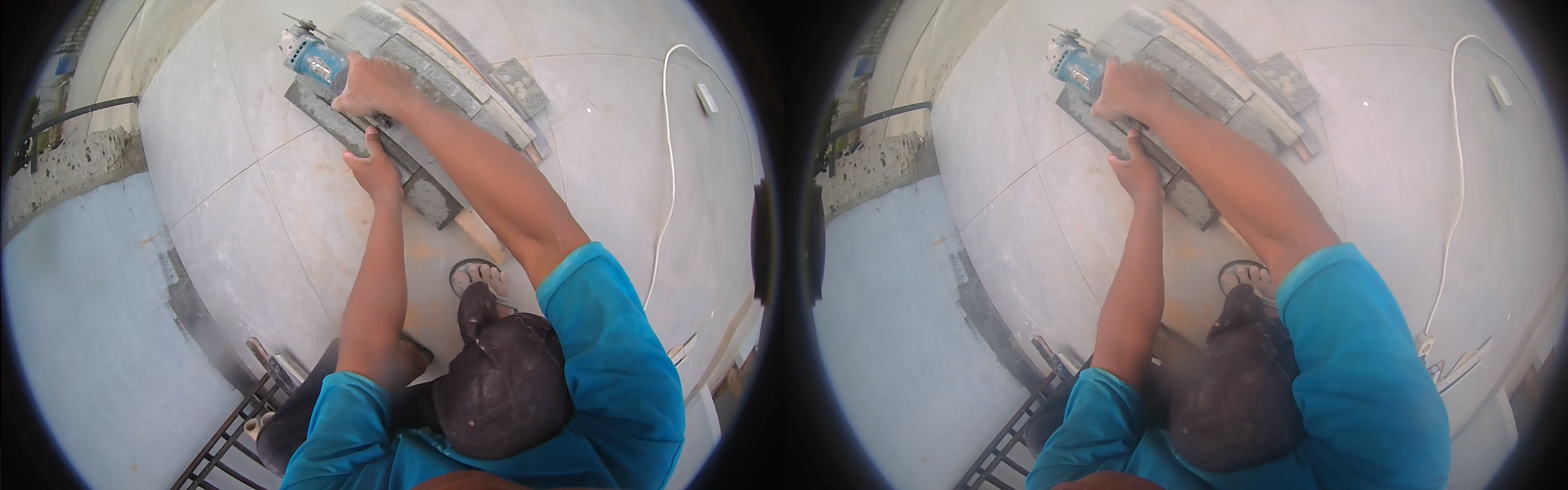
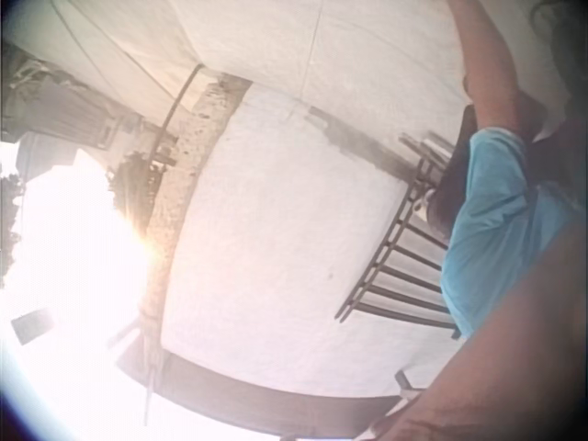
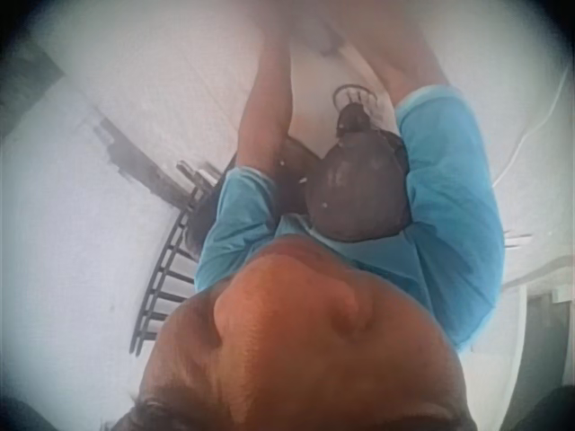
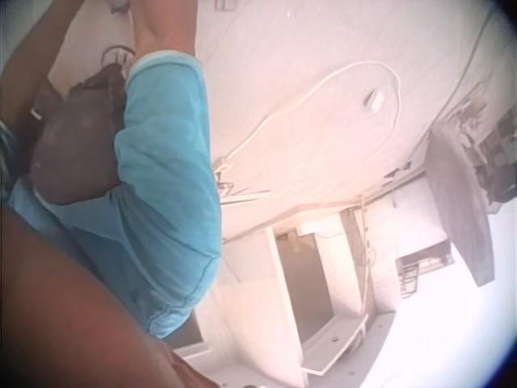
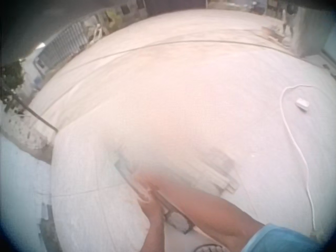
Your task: The person measures and marks a stone tile with a tape measure and marker, then uses a spirit level to draw a straight line. The person then uses an angle grinder to cut the tile along the marked line.
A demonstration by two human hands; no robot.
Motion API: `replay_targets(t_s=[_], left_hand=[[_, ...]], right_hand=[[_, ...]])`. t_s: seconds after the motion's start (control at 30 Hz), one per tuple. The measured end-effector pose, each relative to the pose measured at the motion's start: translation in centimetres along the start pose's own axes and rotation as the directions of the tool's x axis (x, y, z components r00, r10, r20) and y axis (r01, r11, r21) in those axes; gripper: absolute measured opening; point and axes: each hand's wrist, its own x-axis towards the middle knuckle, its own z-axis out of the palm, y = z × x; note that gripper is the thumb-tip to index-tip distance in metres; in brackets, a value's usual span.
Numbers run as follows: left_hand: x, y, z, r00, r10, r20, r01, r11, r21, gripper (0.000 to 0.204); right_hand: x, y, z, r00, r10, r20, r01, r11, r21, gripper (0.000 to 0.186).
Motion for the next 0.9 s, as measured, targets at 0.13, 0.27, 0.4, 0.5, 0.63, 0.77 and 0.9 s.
replay_targets(t_s=[0.13, 0.27, 0.4, 0.5, 0.63, 0.77, 0.9], left_hand=[[-0.1, -0.1, 0.0, 0.999, 0.045, 0.026, -0.043, 0.998, -0.051, 0.088], [0.6, -0.9, 0.1, 0.999, 0.044, 0.018, -0.043, 0.998, -0.040, 0.091], [0.6, -1.0, 0.0, 1.000, 0.018, 0.012, -0.018, 1.000, 0.008, 0.098], [0.4, -0.7, -0.1, 1.000, 0.004, 0.031, -0.004, 1.000, 0.013, 0.101], [0.4, -0.6, 0.0, 1.000, 0.007, 0.019, -0.008, 1.000, 0.027, 0.101], [0.1, -0.1, -0.1, 0.999, -0.007, 0.039, 0.006, 1.000, 0.011, 0.101], [0.2, -0.5, 0.2, 1.000, 0.012, 0.010, -0.013, 0.999, 0.049, 0.099]], right_hand=[[1.1, -0.2, 0.2, 1.000, 0.014, 0.018, -0.014, 1.000, -0.015, 0.070], [1.5, -0.3, 0.1, 1.000, 0.023, 0.020, -0.023, 1.000, -0.019, 0.073], [1.4, -0.5, -0.1, 0.998, 0.048, 0.032, -0.046, 0.997, -0.058, 0.064], [1.5, -0.5, -0.1, 0.998, 0.056, 0.036, -0.054, 0.998, -0.045, 0.067], [2.0, 0.0, 0.0, 0.999, 0.031, 0.038, -0.030, 0.999, -0.017, 0.071], [1.7, -0.3, -0.4, 0.999, 0.022, 0.047, -0.020, 0.999, -0.039, 0.048], [2.0, 0.4, -0.2, 0.997, 0.025, 0.074, -0.024, 1.000, -0.016, 0.070]])
